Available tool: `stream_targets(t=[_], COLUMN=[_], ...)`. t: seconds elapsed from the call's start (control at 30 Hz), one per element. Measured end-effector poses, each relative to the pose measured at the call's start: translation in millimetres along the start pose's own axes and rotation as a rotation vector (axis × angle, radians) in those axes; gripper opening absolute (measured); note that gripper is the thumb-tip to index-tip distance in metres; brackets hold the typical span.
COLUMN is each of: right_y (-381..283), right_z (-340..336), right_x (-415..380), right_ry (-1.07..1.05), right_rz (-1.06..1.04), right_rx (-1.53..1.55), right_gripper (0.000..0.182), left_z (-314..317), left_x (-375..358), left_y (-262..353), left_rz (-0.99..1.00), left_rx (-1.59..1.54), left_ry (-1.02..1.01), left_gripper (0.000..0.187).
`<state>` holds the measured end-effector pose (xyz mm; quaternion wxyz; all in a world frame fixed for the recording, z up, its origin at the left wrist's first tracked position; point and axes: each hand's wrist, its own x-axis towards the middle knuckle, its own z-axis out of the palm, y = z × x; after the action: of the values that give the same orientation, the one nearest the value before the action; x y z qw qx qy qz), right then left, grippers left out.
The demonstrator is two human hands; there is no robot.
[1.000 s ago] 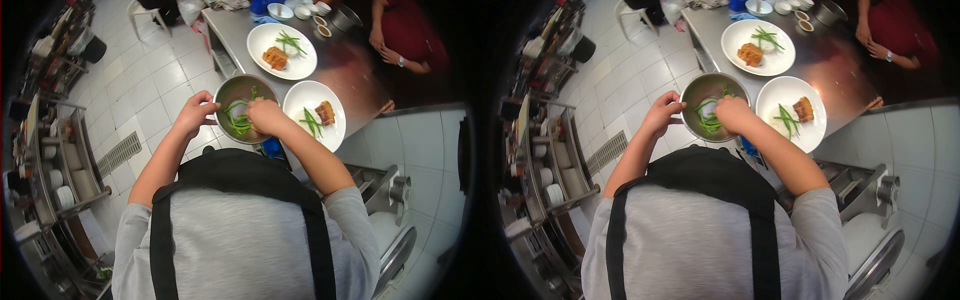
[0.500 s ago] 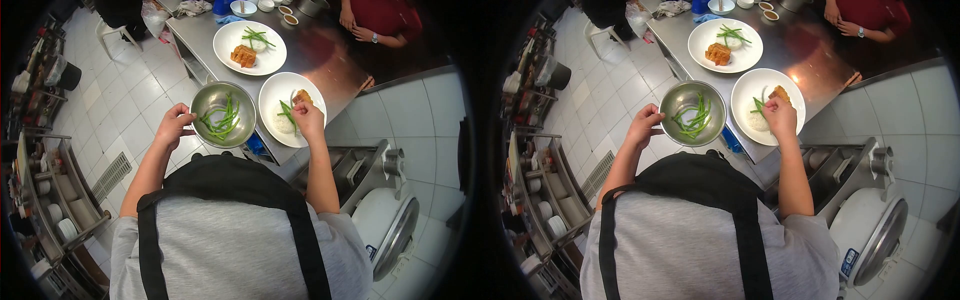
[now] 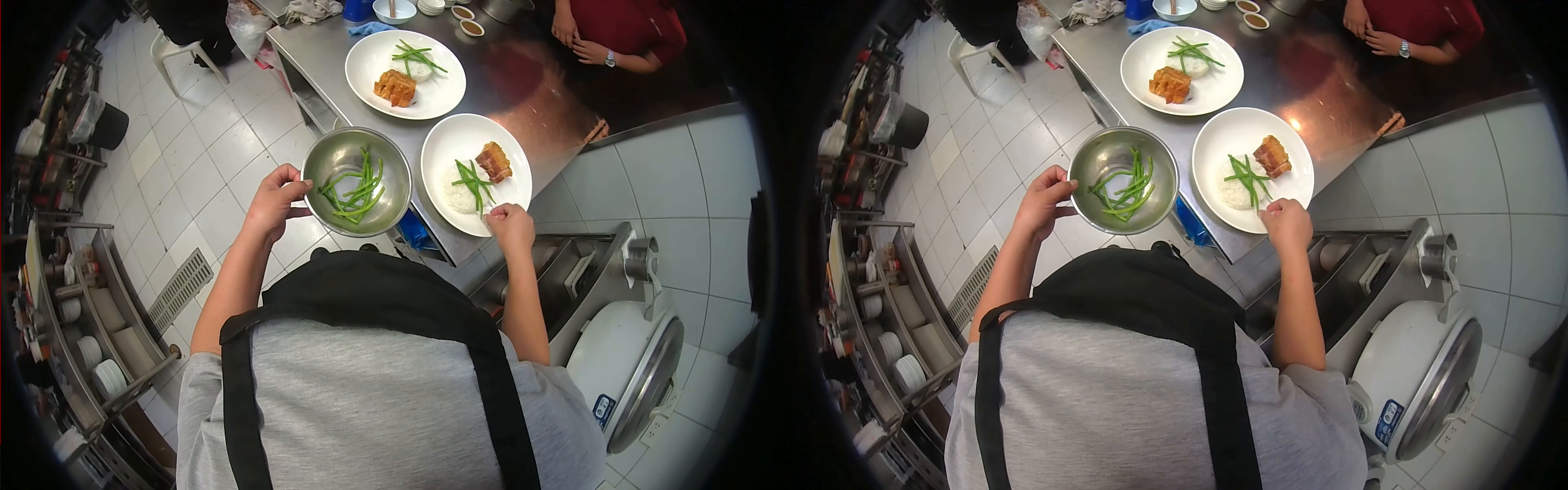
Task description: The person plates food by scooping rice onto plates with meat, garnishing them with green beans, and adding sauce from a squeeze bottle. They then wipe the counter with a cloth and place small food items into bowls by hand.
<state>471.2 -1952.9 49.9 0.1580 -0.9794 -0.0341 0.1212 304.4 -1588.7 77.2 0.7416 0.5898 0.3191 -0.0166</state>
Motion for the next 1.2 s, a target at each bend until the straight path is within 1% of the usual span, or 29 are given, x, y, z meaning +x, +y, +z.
stream_targets(t=[0.1,0.2,0.3,0.4,0.5,0.6,0.7,0.8,0.9,1.2], right_y=[1,9,4,-1,-2,-3,-12,-19,-24,-24], right_z=[12,25,16,13,22,25,12,3,-3,0], right_x=[-4,-2,-3,-2,2,5,3,8,17,34], right_ry=[-0.017,0.11,0.154,0.228,0.237,0.26,0.219,0.304,0.337,0.253], right_rz=[0.014,-0.084,-0.105,-0.204,-0.265,-0.282,-0.229,-0.317,-0.421,-0.533], right_rx=[0.005,0.042,0.045,0.051,0.045,0.025,-0.046,-0.159,-0.229,-0.317], right_gripper=[0.019,0.019,0.014,0.01,0.013,0.012,0.007,0.005,0.005,0.006], left_z=[-1,-2,-1,-3,-3,-4,-5,-7,-7,-11], left_x=[-1,0,-2,-1,-1,-3,-4,-3,-4,-3], left_y=[1,1,3,2,1,2,4,3,5,2], left_rz=[0.0,0.01,0.009,0.009,0.01,0.014,0.011,0.023,0.024,0.024], left_rx=[0.006,-0.005,-0.01,-0.001,-0.006,-0.015,-0.004,-0.009,-0.006,-0.01], left_ry=[0.011,0.009,0.006,0.01,0.014,0.015,0.029,0.032,0.028,0.033], left_gripper=[0.019,0.019,0.019,0.019,0.019,0.019,0.019,0.019,0.019,0.017])
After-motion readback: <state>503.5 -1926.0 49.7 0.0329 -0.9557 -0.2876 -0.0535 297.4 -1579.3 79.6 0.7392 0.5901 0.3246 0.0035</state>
